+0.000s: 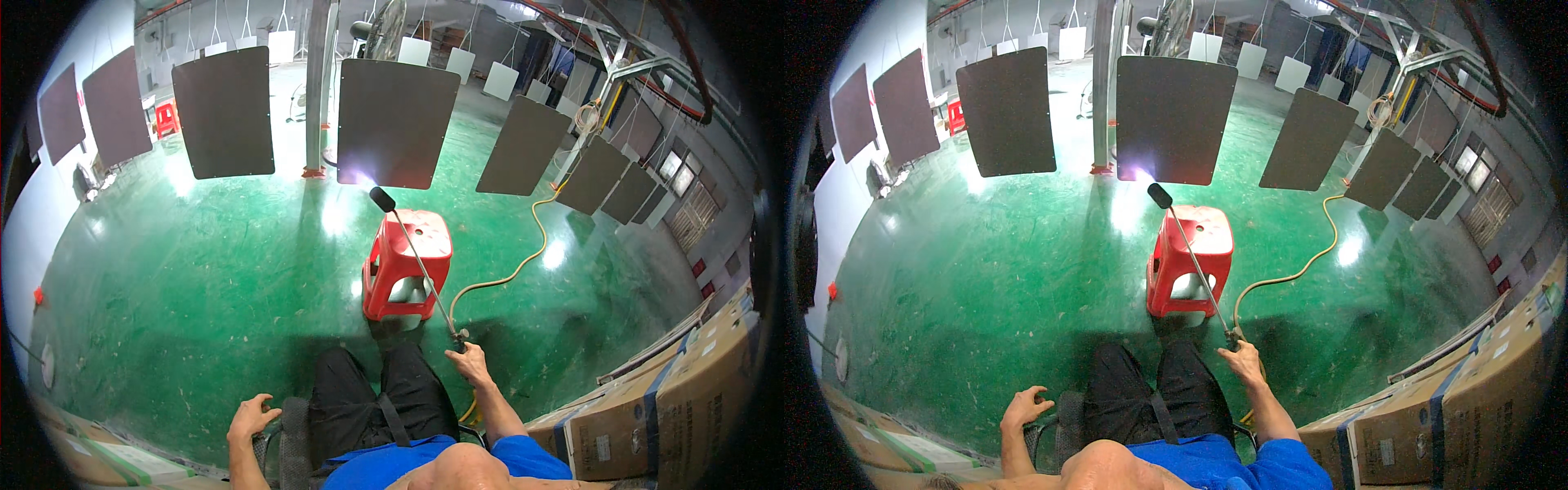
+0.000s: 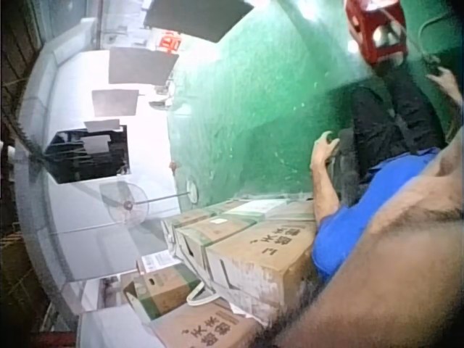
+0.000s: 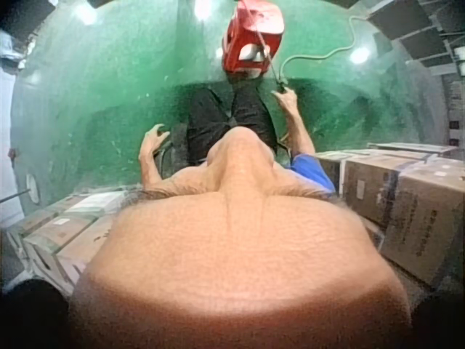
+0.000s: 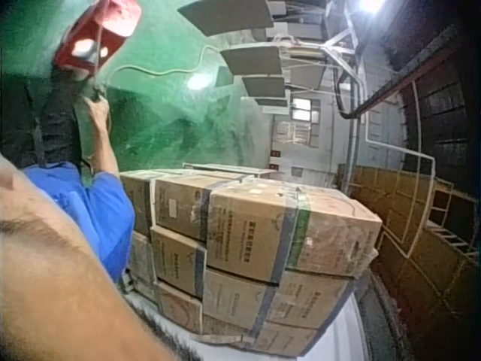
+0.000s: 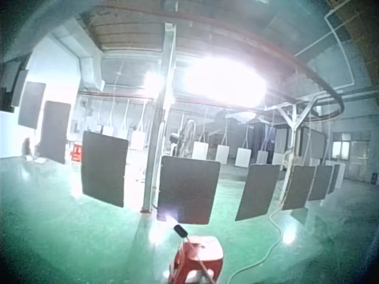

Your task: The person sits on a chair and uses a handheld blowtorch to apply heat to a series of dark rectangular panels hanging from the ceiling. The person moves the torch back and forth across the surface of each panel, creating a visible purple flame and smoke.

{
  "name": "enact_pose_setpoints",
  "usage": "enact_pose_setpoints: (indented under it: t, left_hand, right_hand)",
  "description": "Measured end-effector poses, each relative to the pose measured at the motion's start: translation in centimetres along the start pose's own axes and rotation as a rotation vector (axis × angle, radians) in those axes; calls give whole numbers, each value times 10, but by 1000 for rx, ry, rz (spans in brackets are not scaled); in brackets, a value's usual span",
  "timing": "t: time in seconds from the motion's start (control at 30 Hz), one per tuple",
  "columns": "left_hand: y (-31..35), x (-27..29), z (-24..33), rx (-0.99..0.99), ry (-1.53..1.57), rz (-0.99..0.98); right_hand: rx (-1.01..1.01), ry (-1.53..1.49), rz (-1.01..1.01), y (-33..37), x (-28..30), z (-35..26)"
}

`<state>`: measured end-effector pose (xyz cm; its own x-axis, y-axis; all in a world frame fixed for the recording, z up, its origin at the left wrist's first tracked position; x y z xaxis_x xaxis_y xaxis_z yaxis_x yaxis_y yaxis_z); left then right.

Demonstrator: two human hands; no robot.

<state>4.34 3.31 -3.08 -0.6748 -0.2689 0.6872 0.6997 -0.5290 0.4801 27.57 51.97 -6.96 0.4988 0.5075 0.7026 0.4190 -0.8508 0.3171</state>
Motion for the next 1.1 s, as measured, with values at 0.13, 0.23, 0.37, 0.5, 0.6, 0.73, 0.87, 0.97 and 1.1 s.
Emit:
enact_pose_setpoints:
  t: [0.13,0.23,0.37,0.5,0.6,0.73,0.87,0.97,1.1]
  left_hand:
    - [-1,-3,-7,-21,-21,18]
    - [0,-2,-1,-8,-7,8]
    - [-1,-1,1,-30,14,15]
    - [-4,-5,-10,-59,-39,45]
    - [-4,-4,-5,-27,7,38]
    - [-3,-2,-9,-30,38,44]
    - [-2,-1,-4,-14,14,58]
    - [-5,-1,-5,-5,20,51]
    - [-3,-1,-6,4,26,56]
  right_hand:
    - [-55,-62,31,22,18,-4]
    - [-85,-128,53,27,29,-1]
    - [-36,-244,106,15,34,12]
    - [35,-362,137,17,46,-7]
    - [34,-501,99,18,53,-9]
    - [114,-521,199,17,62,-3]
    - [76,-518,285,10,78,17]
    - [69,-523,375,-3,85,33]
    - [45,-573,380,0,106,9]
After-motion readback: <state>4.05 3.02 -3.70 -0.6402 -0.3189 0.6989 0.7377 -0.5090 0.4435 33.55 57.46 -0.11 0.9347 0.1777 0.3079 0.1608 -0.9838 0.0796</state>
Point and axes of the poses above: each hand's wrist, its own y-axis away from the middle knuckle, its own x-axis out of the back of the hand, z = x × y, the point moved 1 cm from there along -y, towards the middle knuckle, and after that the axes turned 11 degrees about -x, right-handed, at the moved point
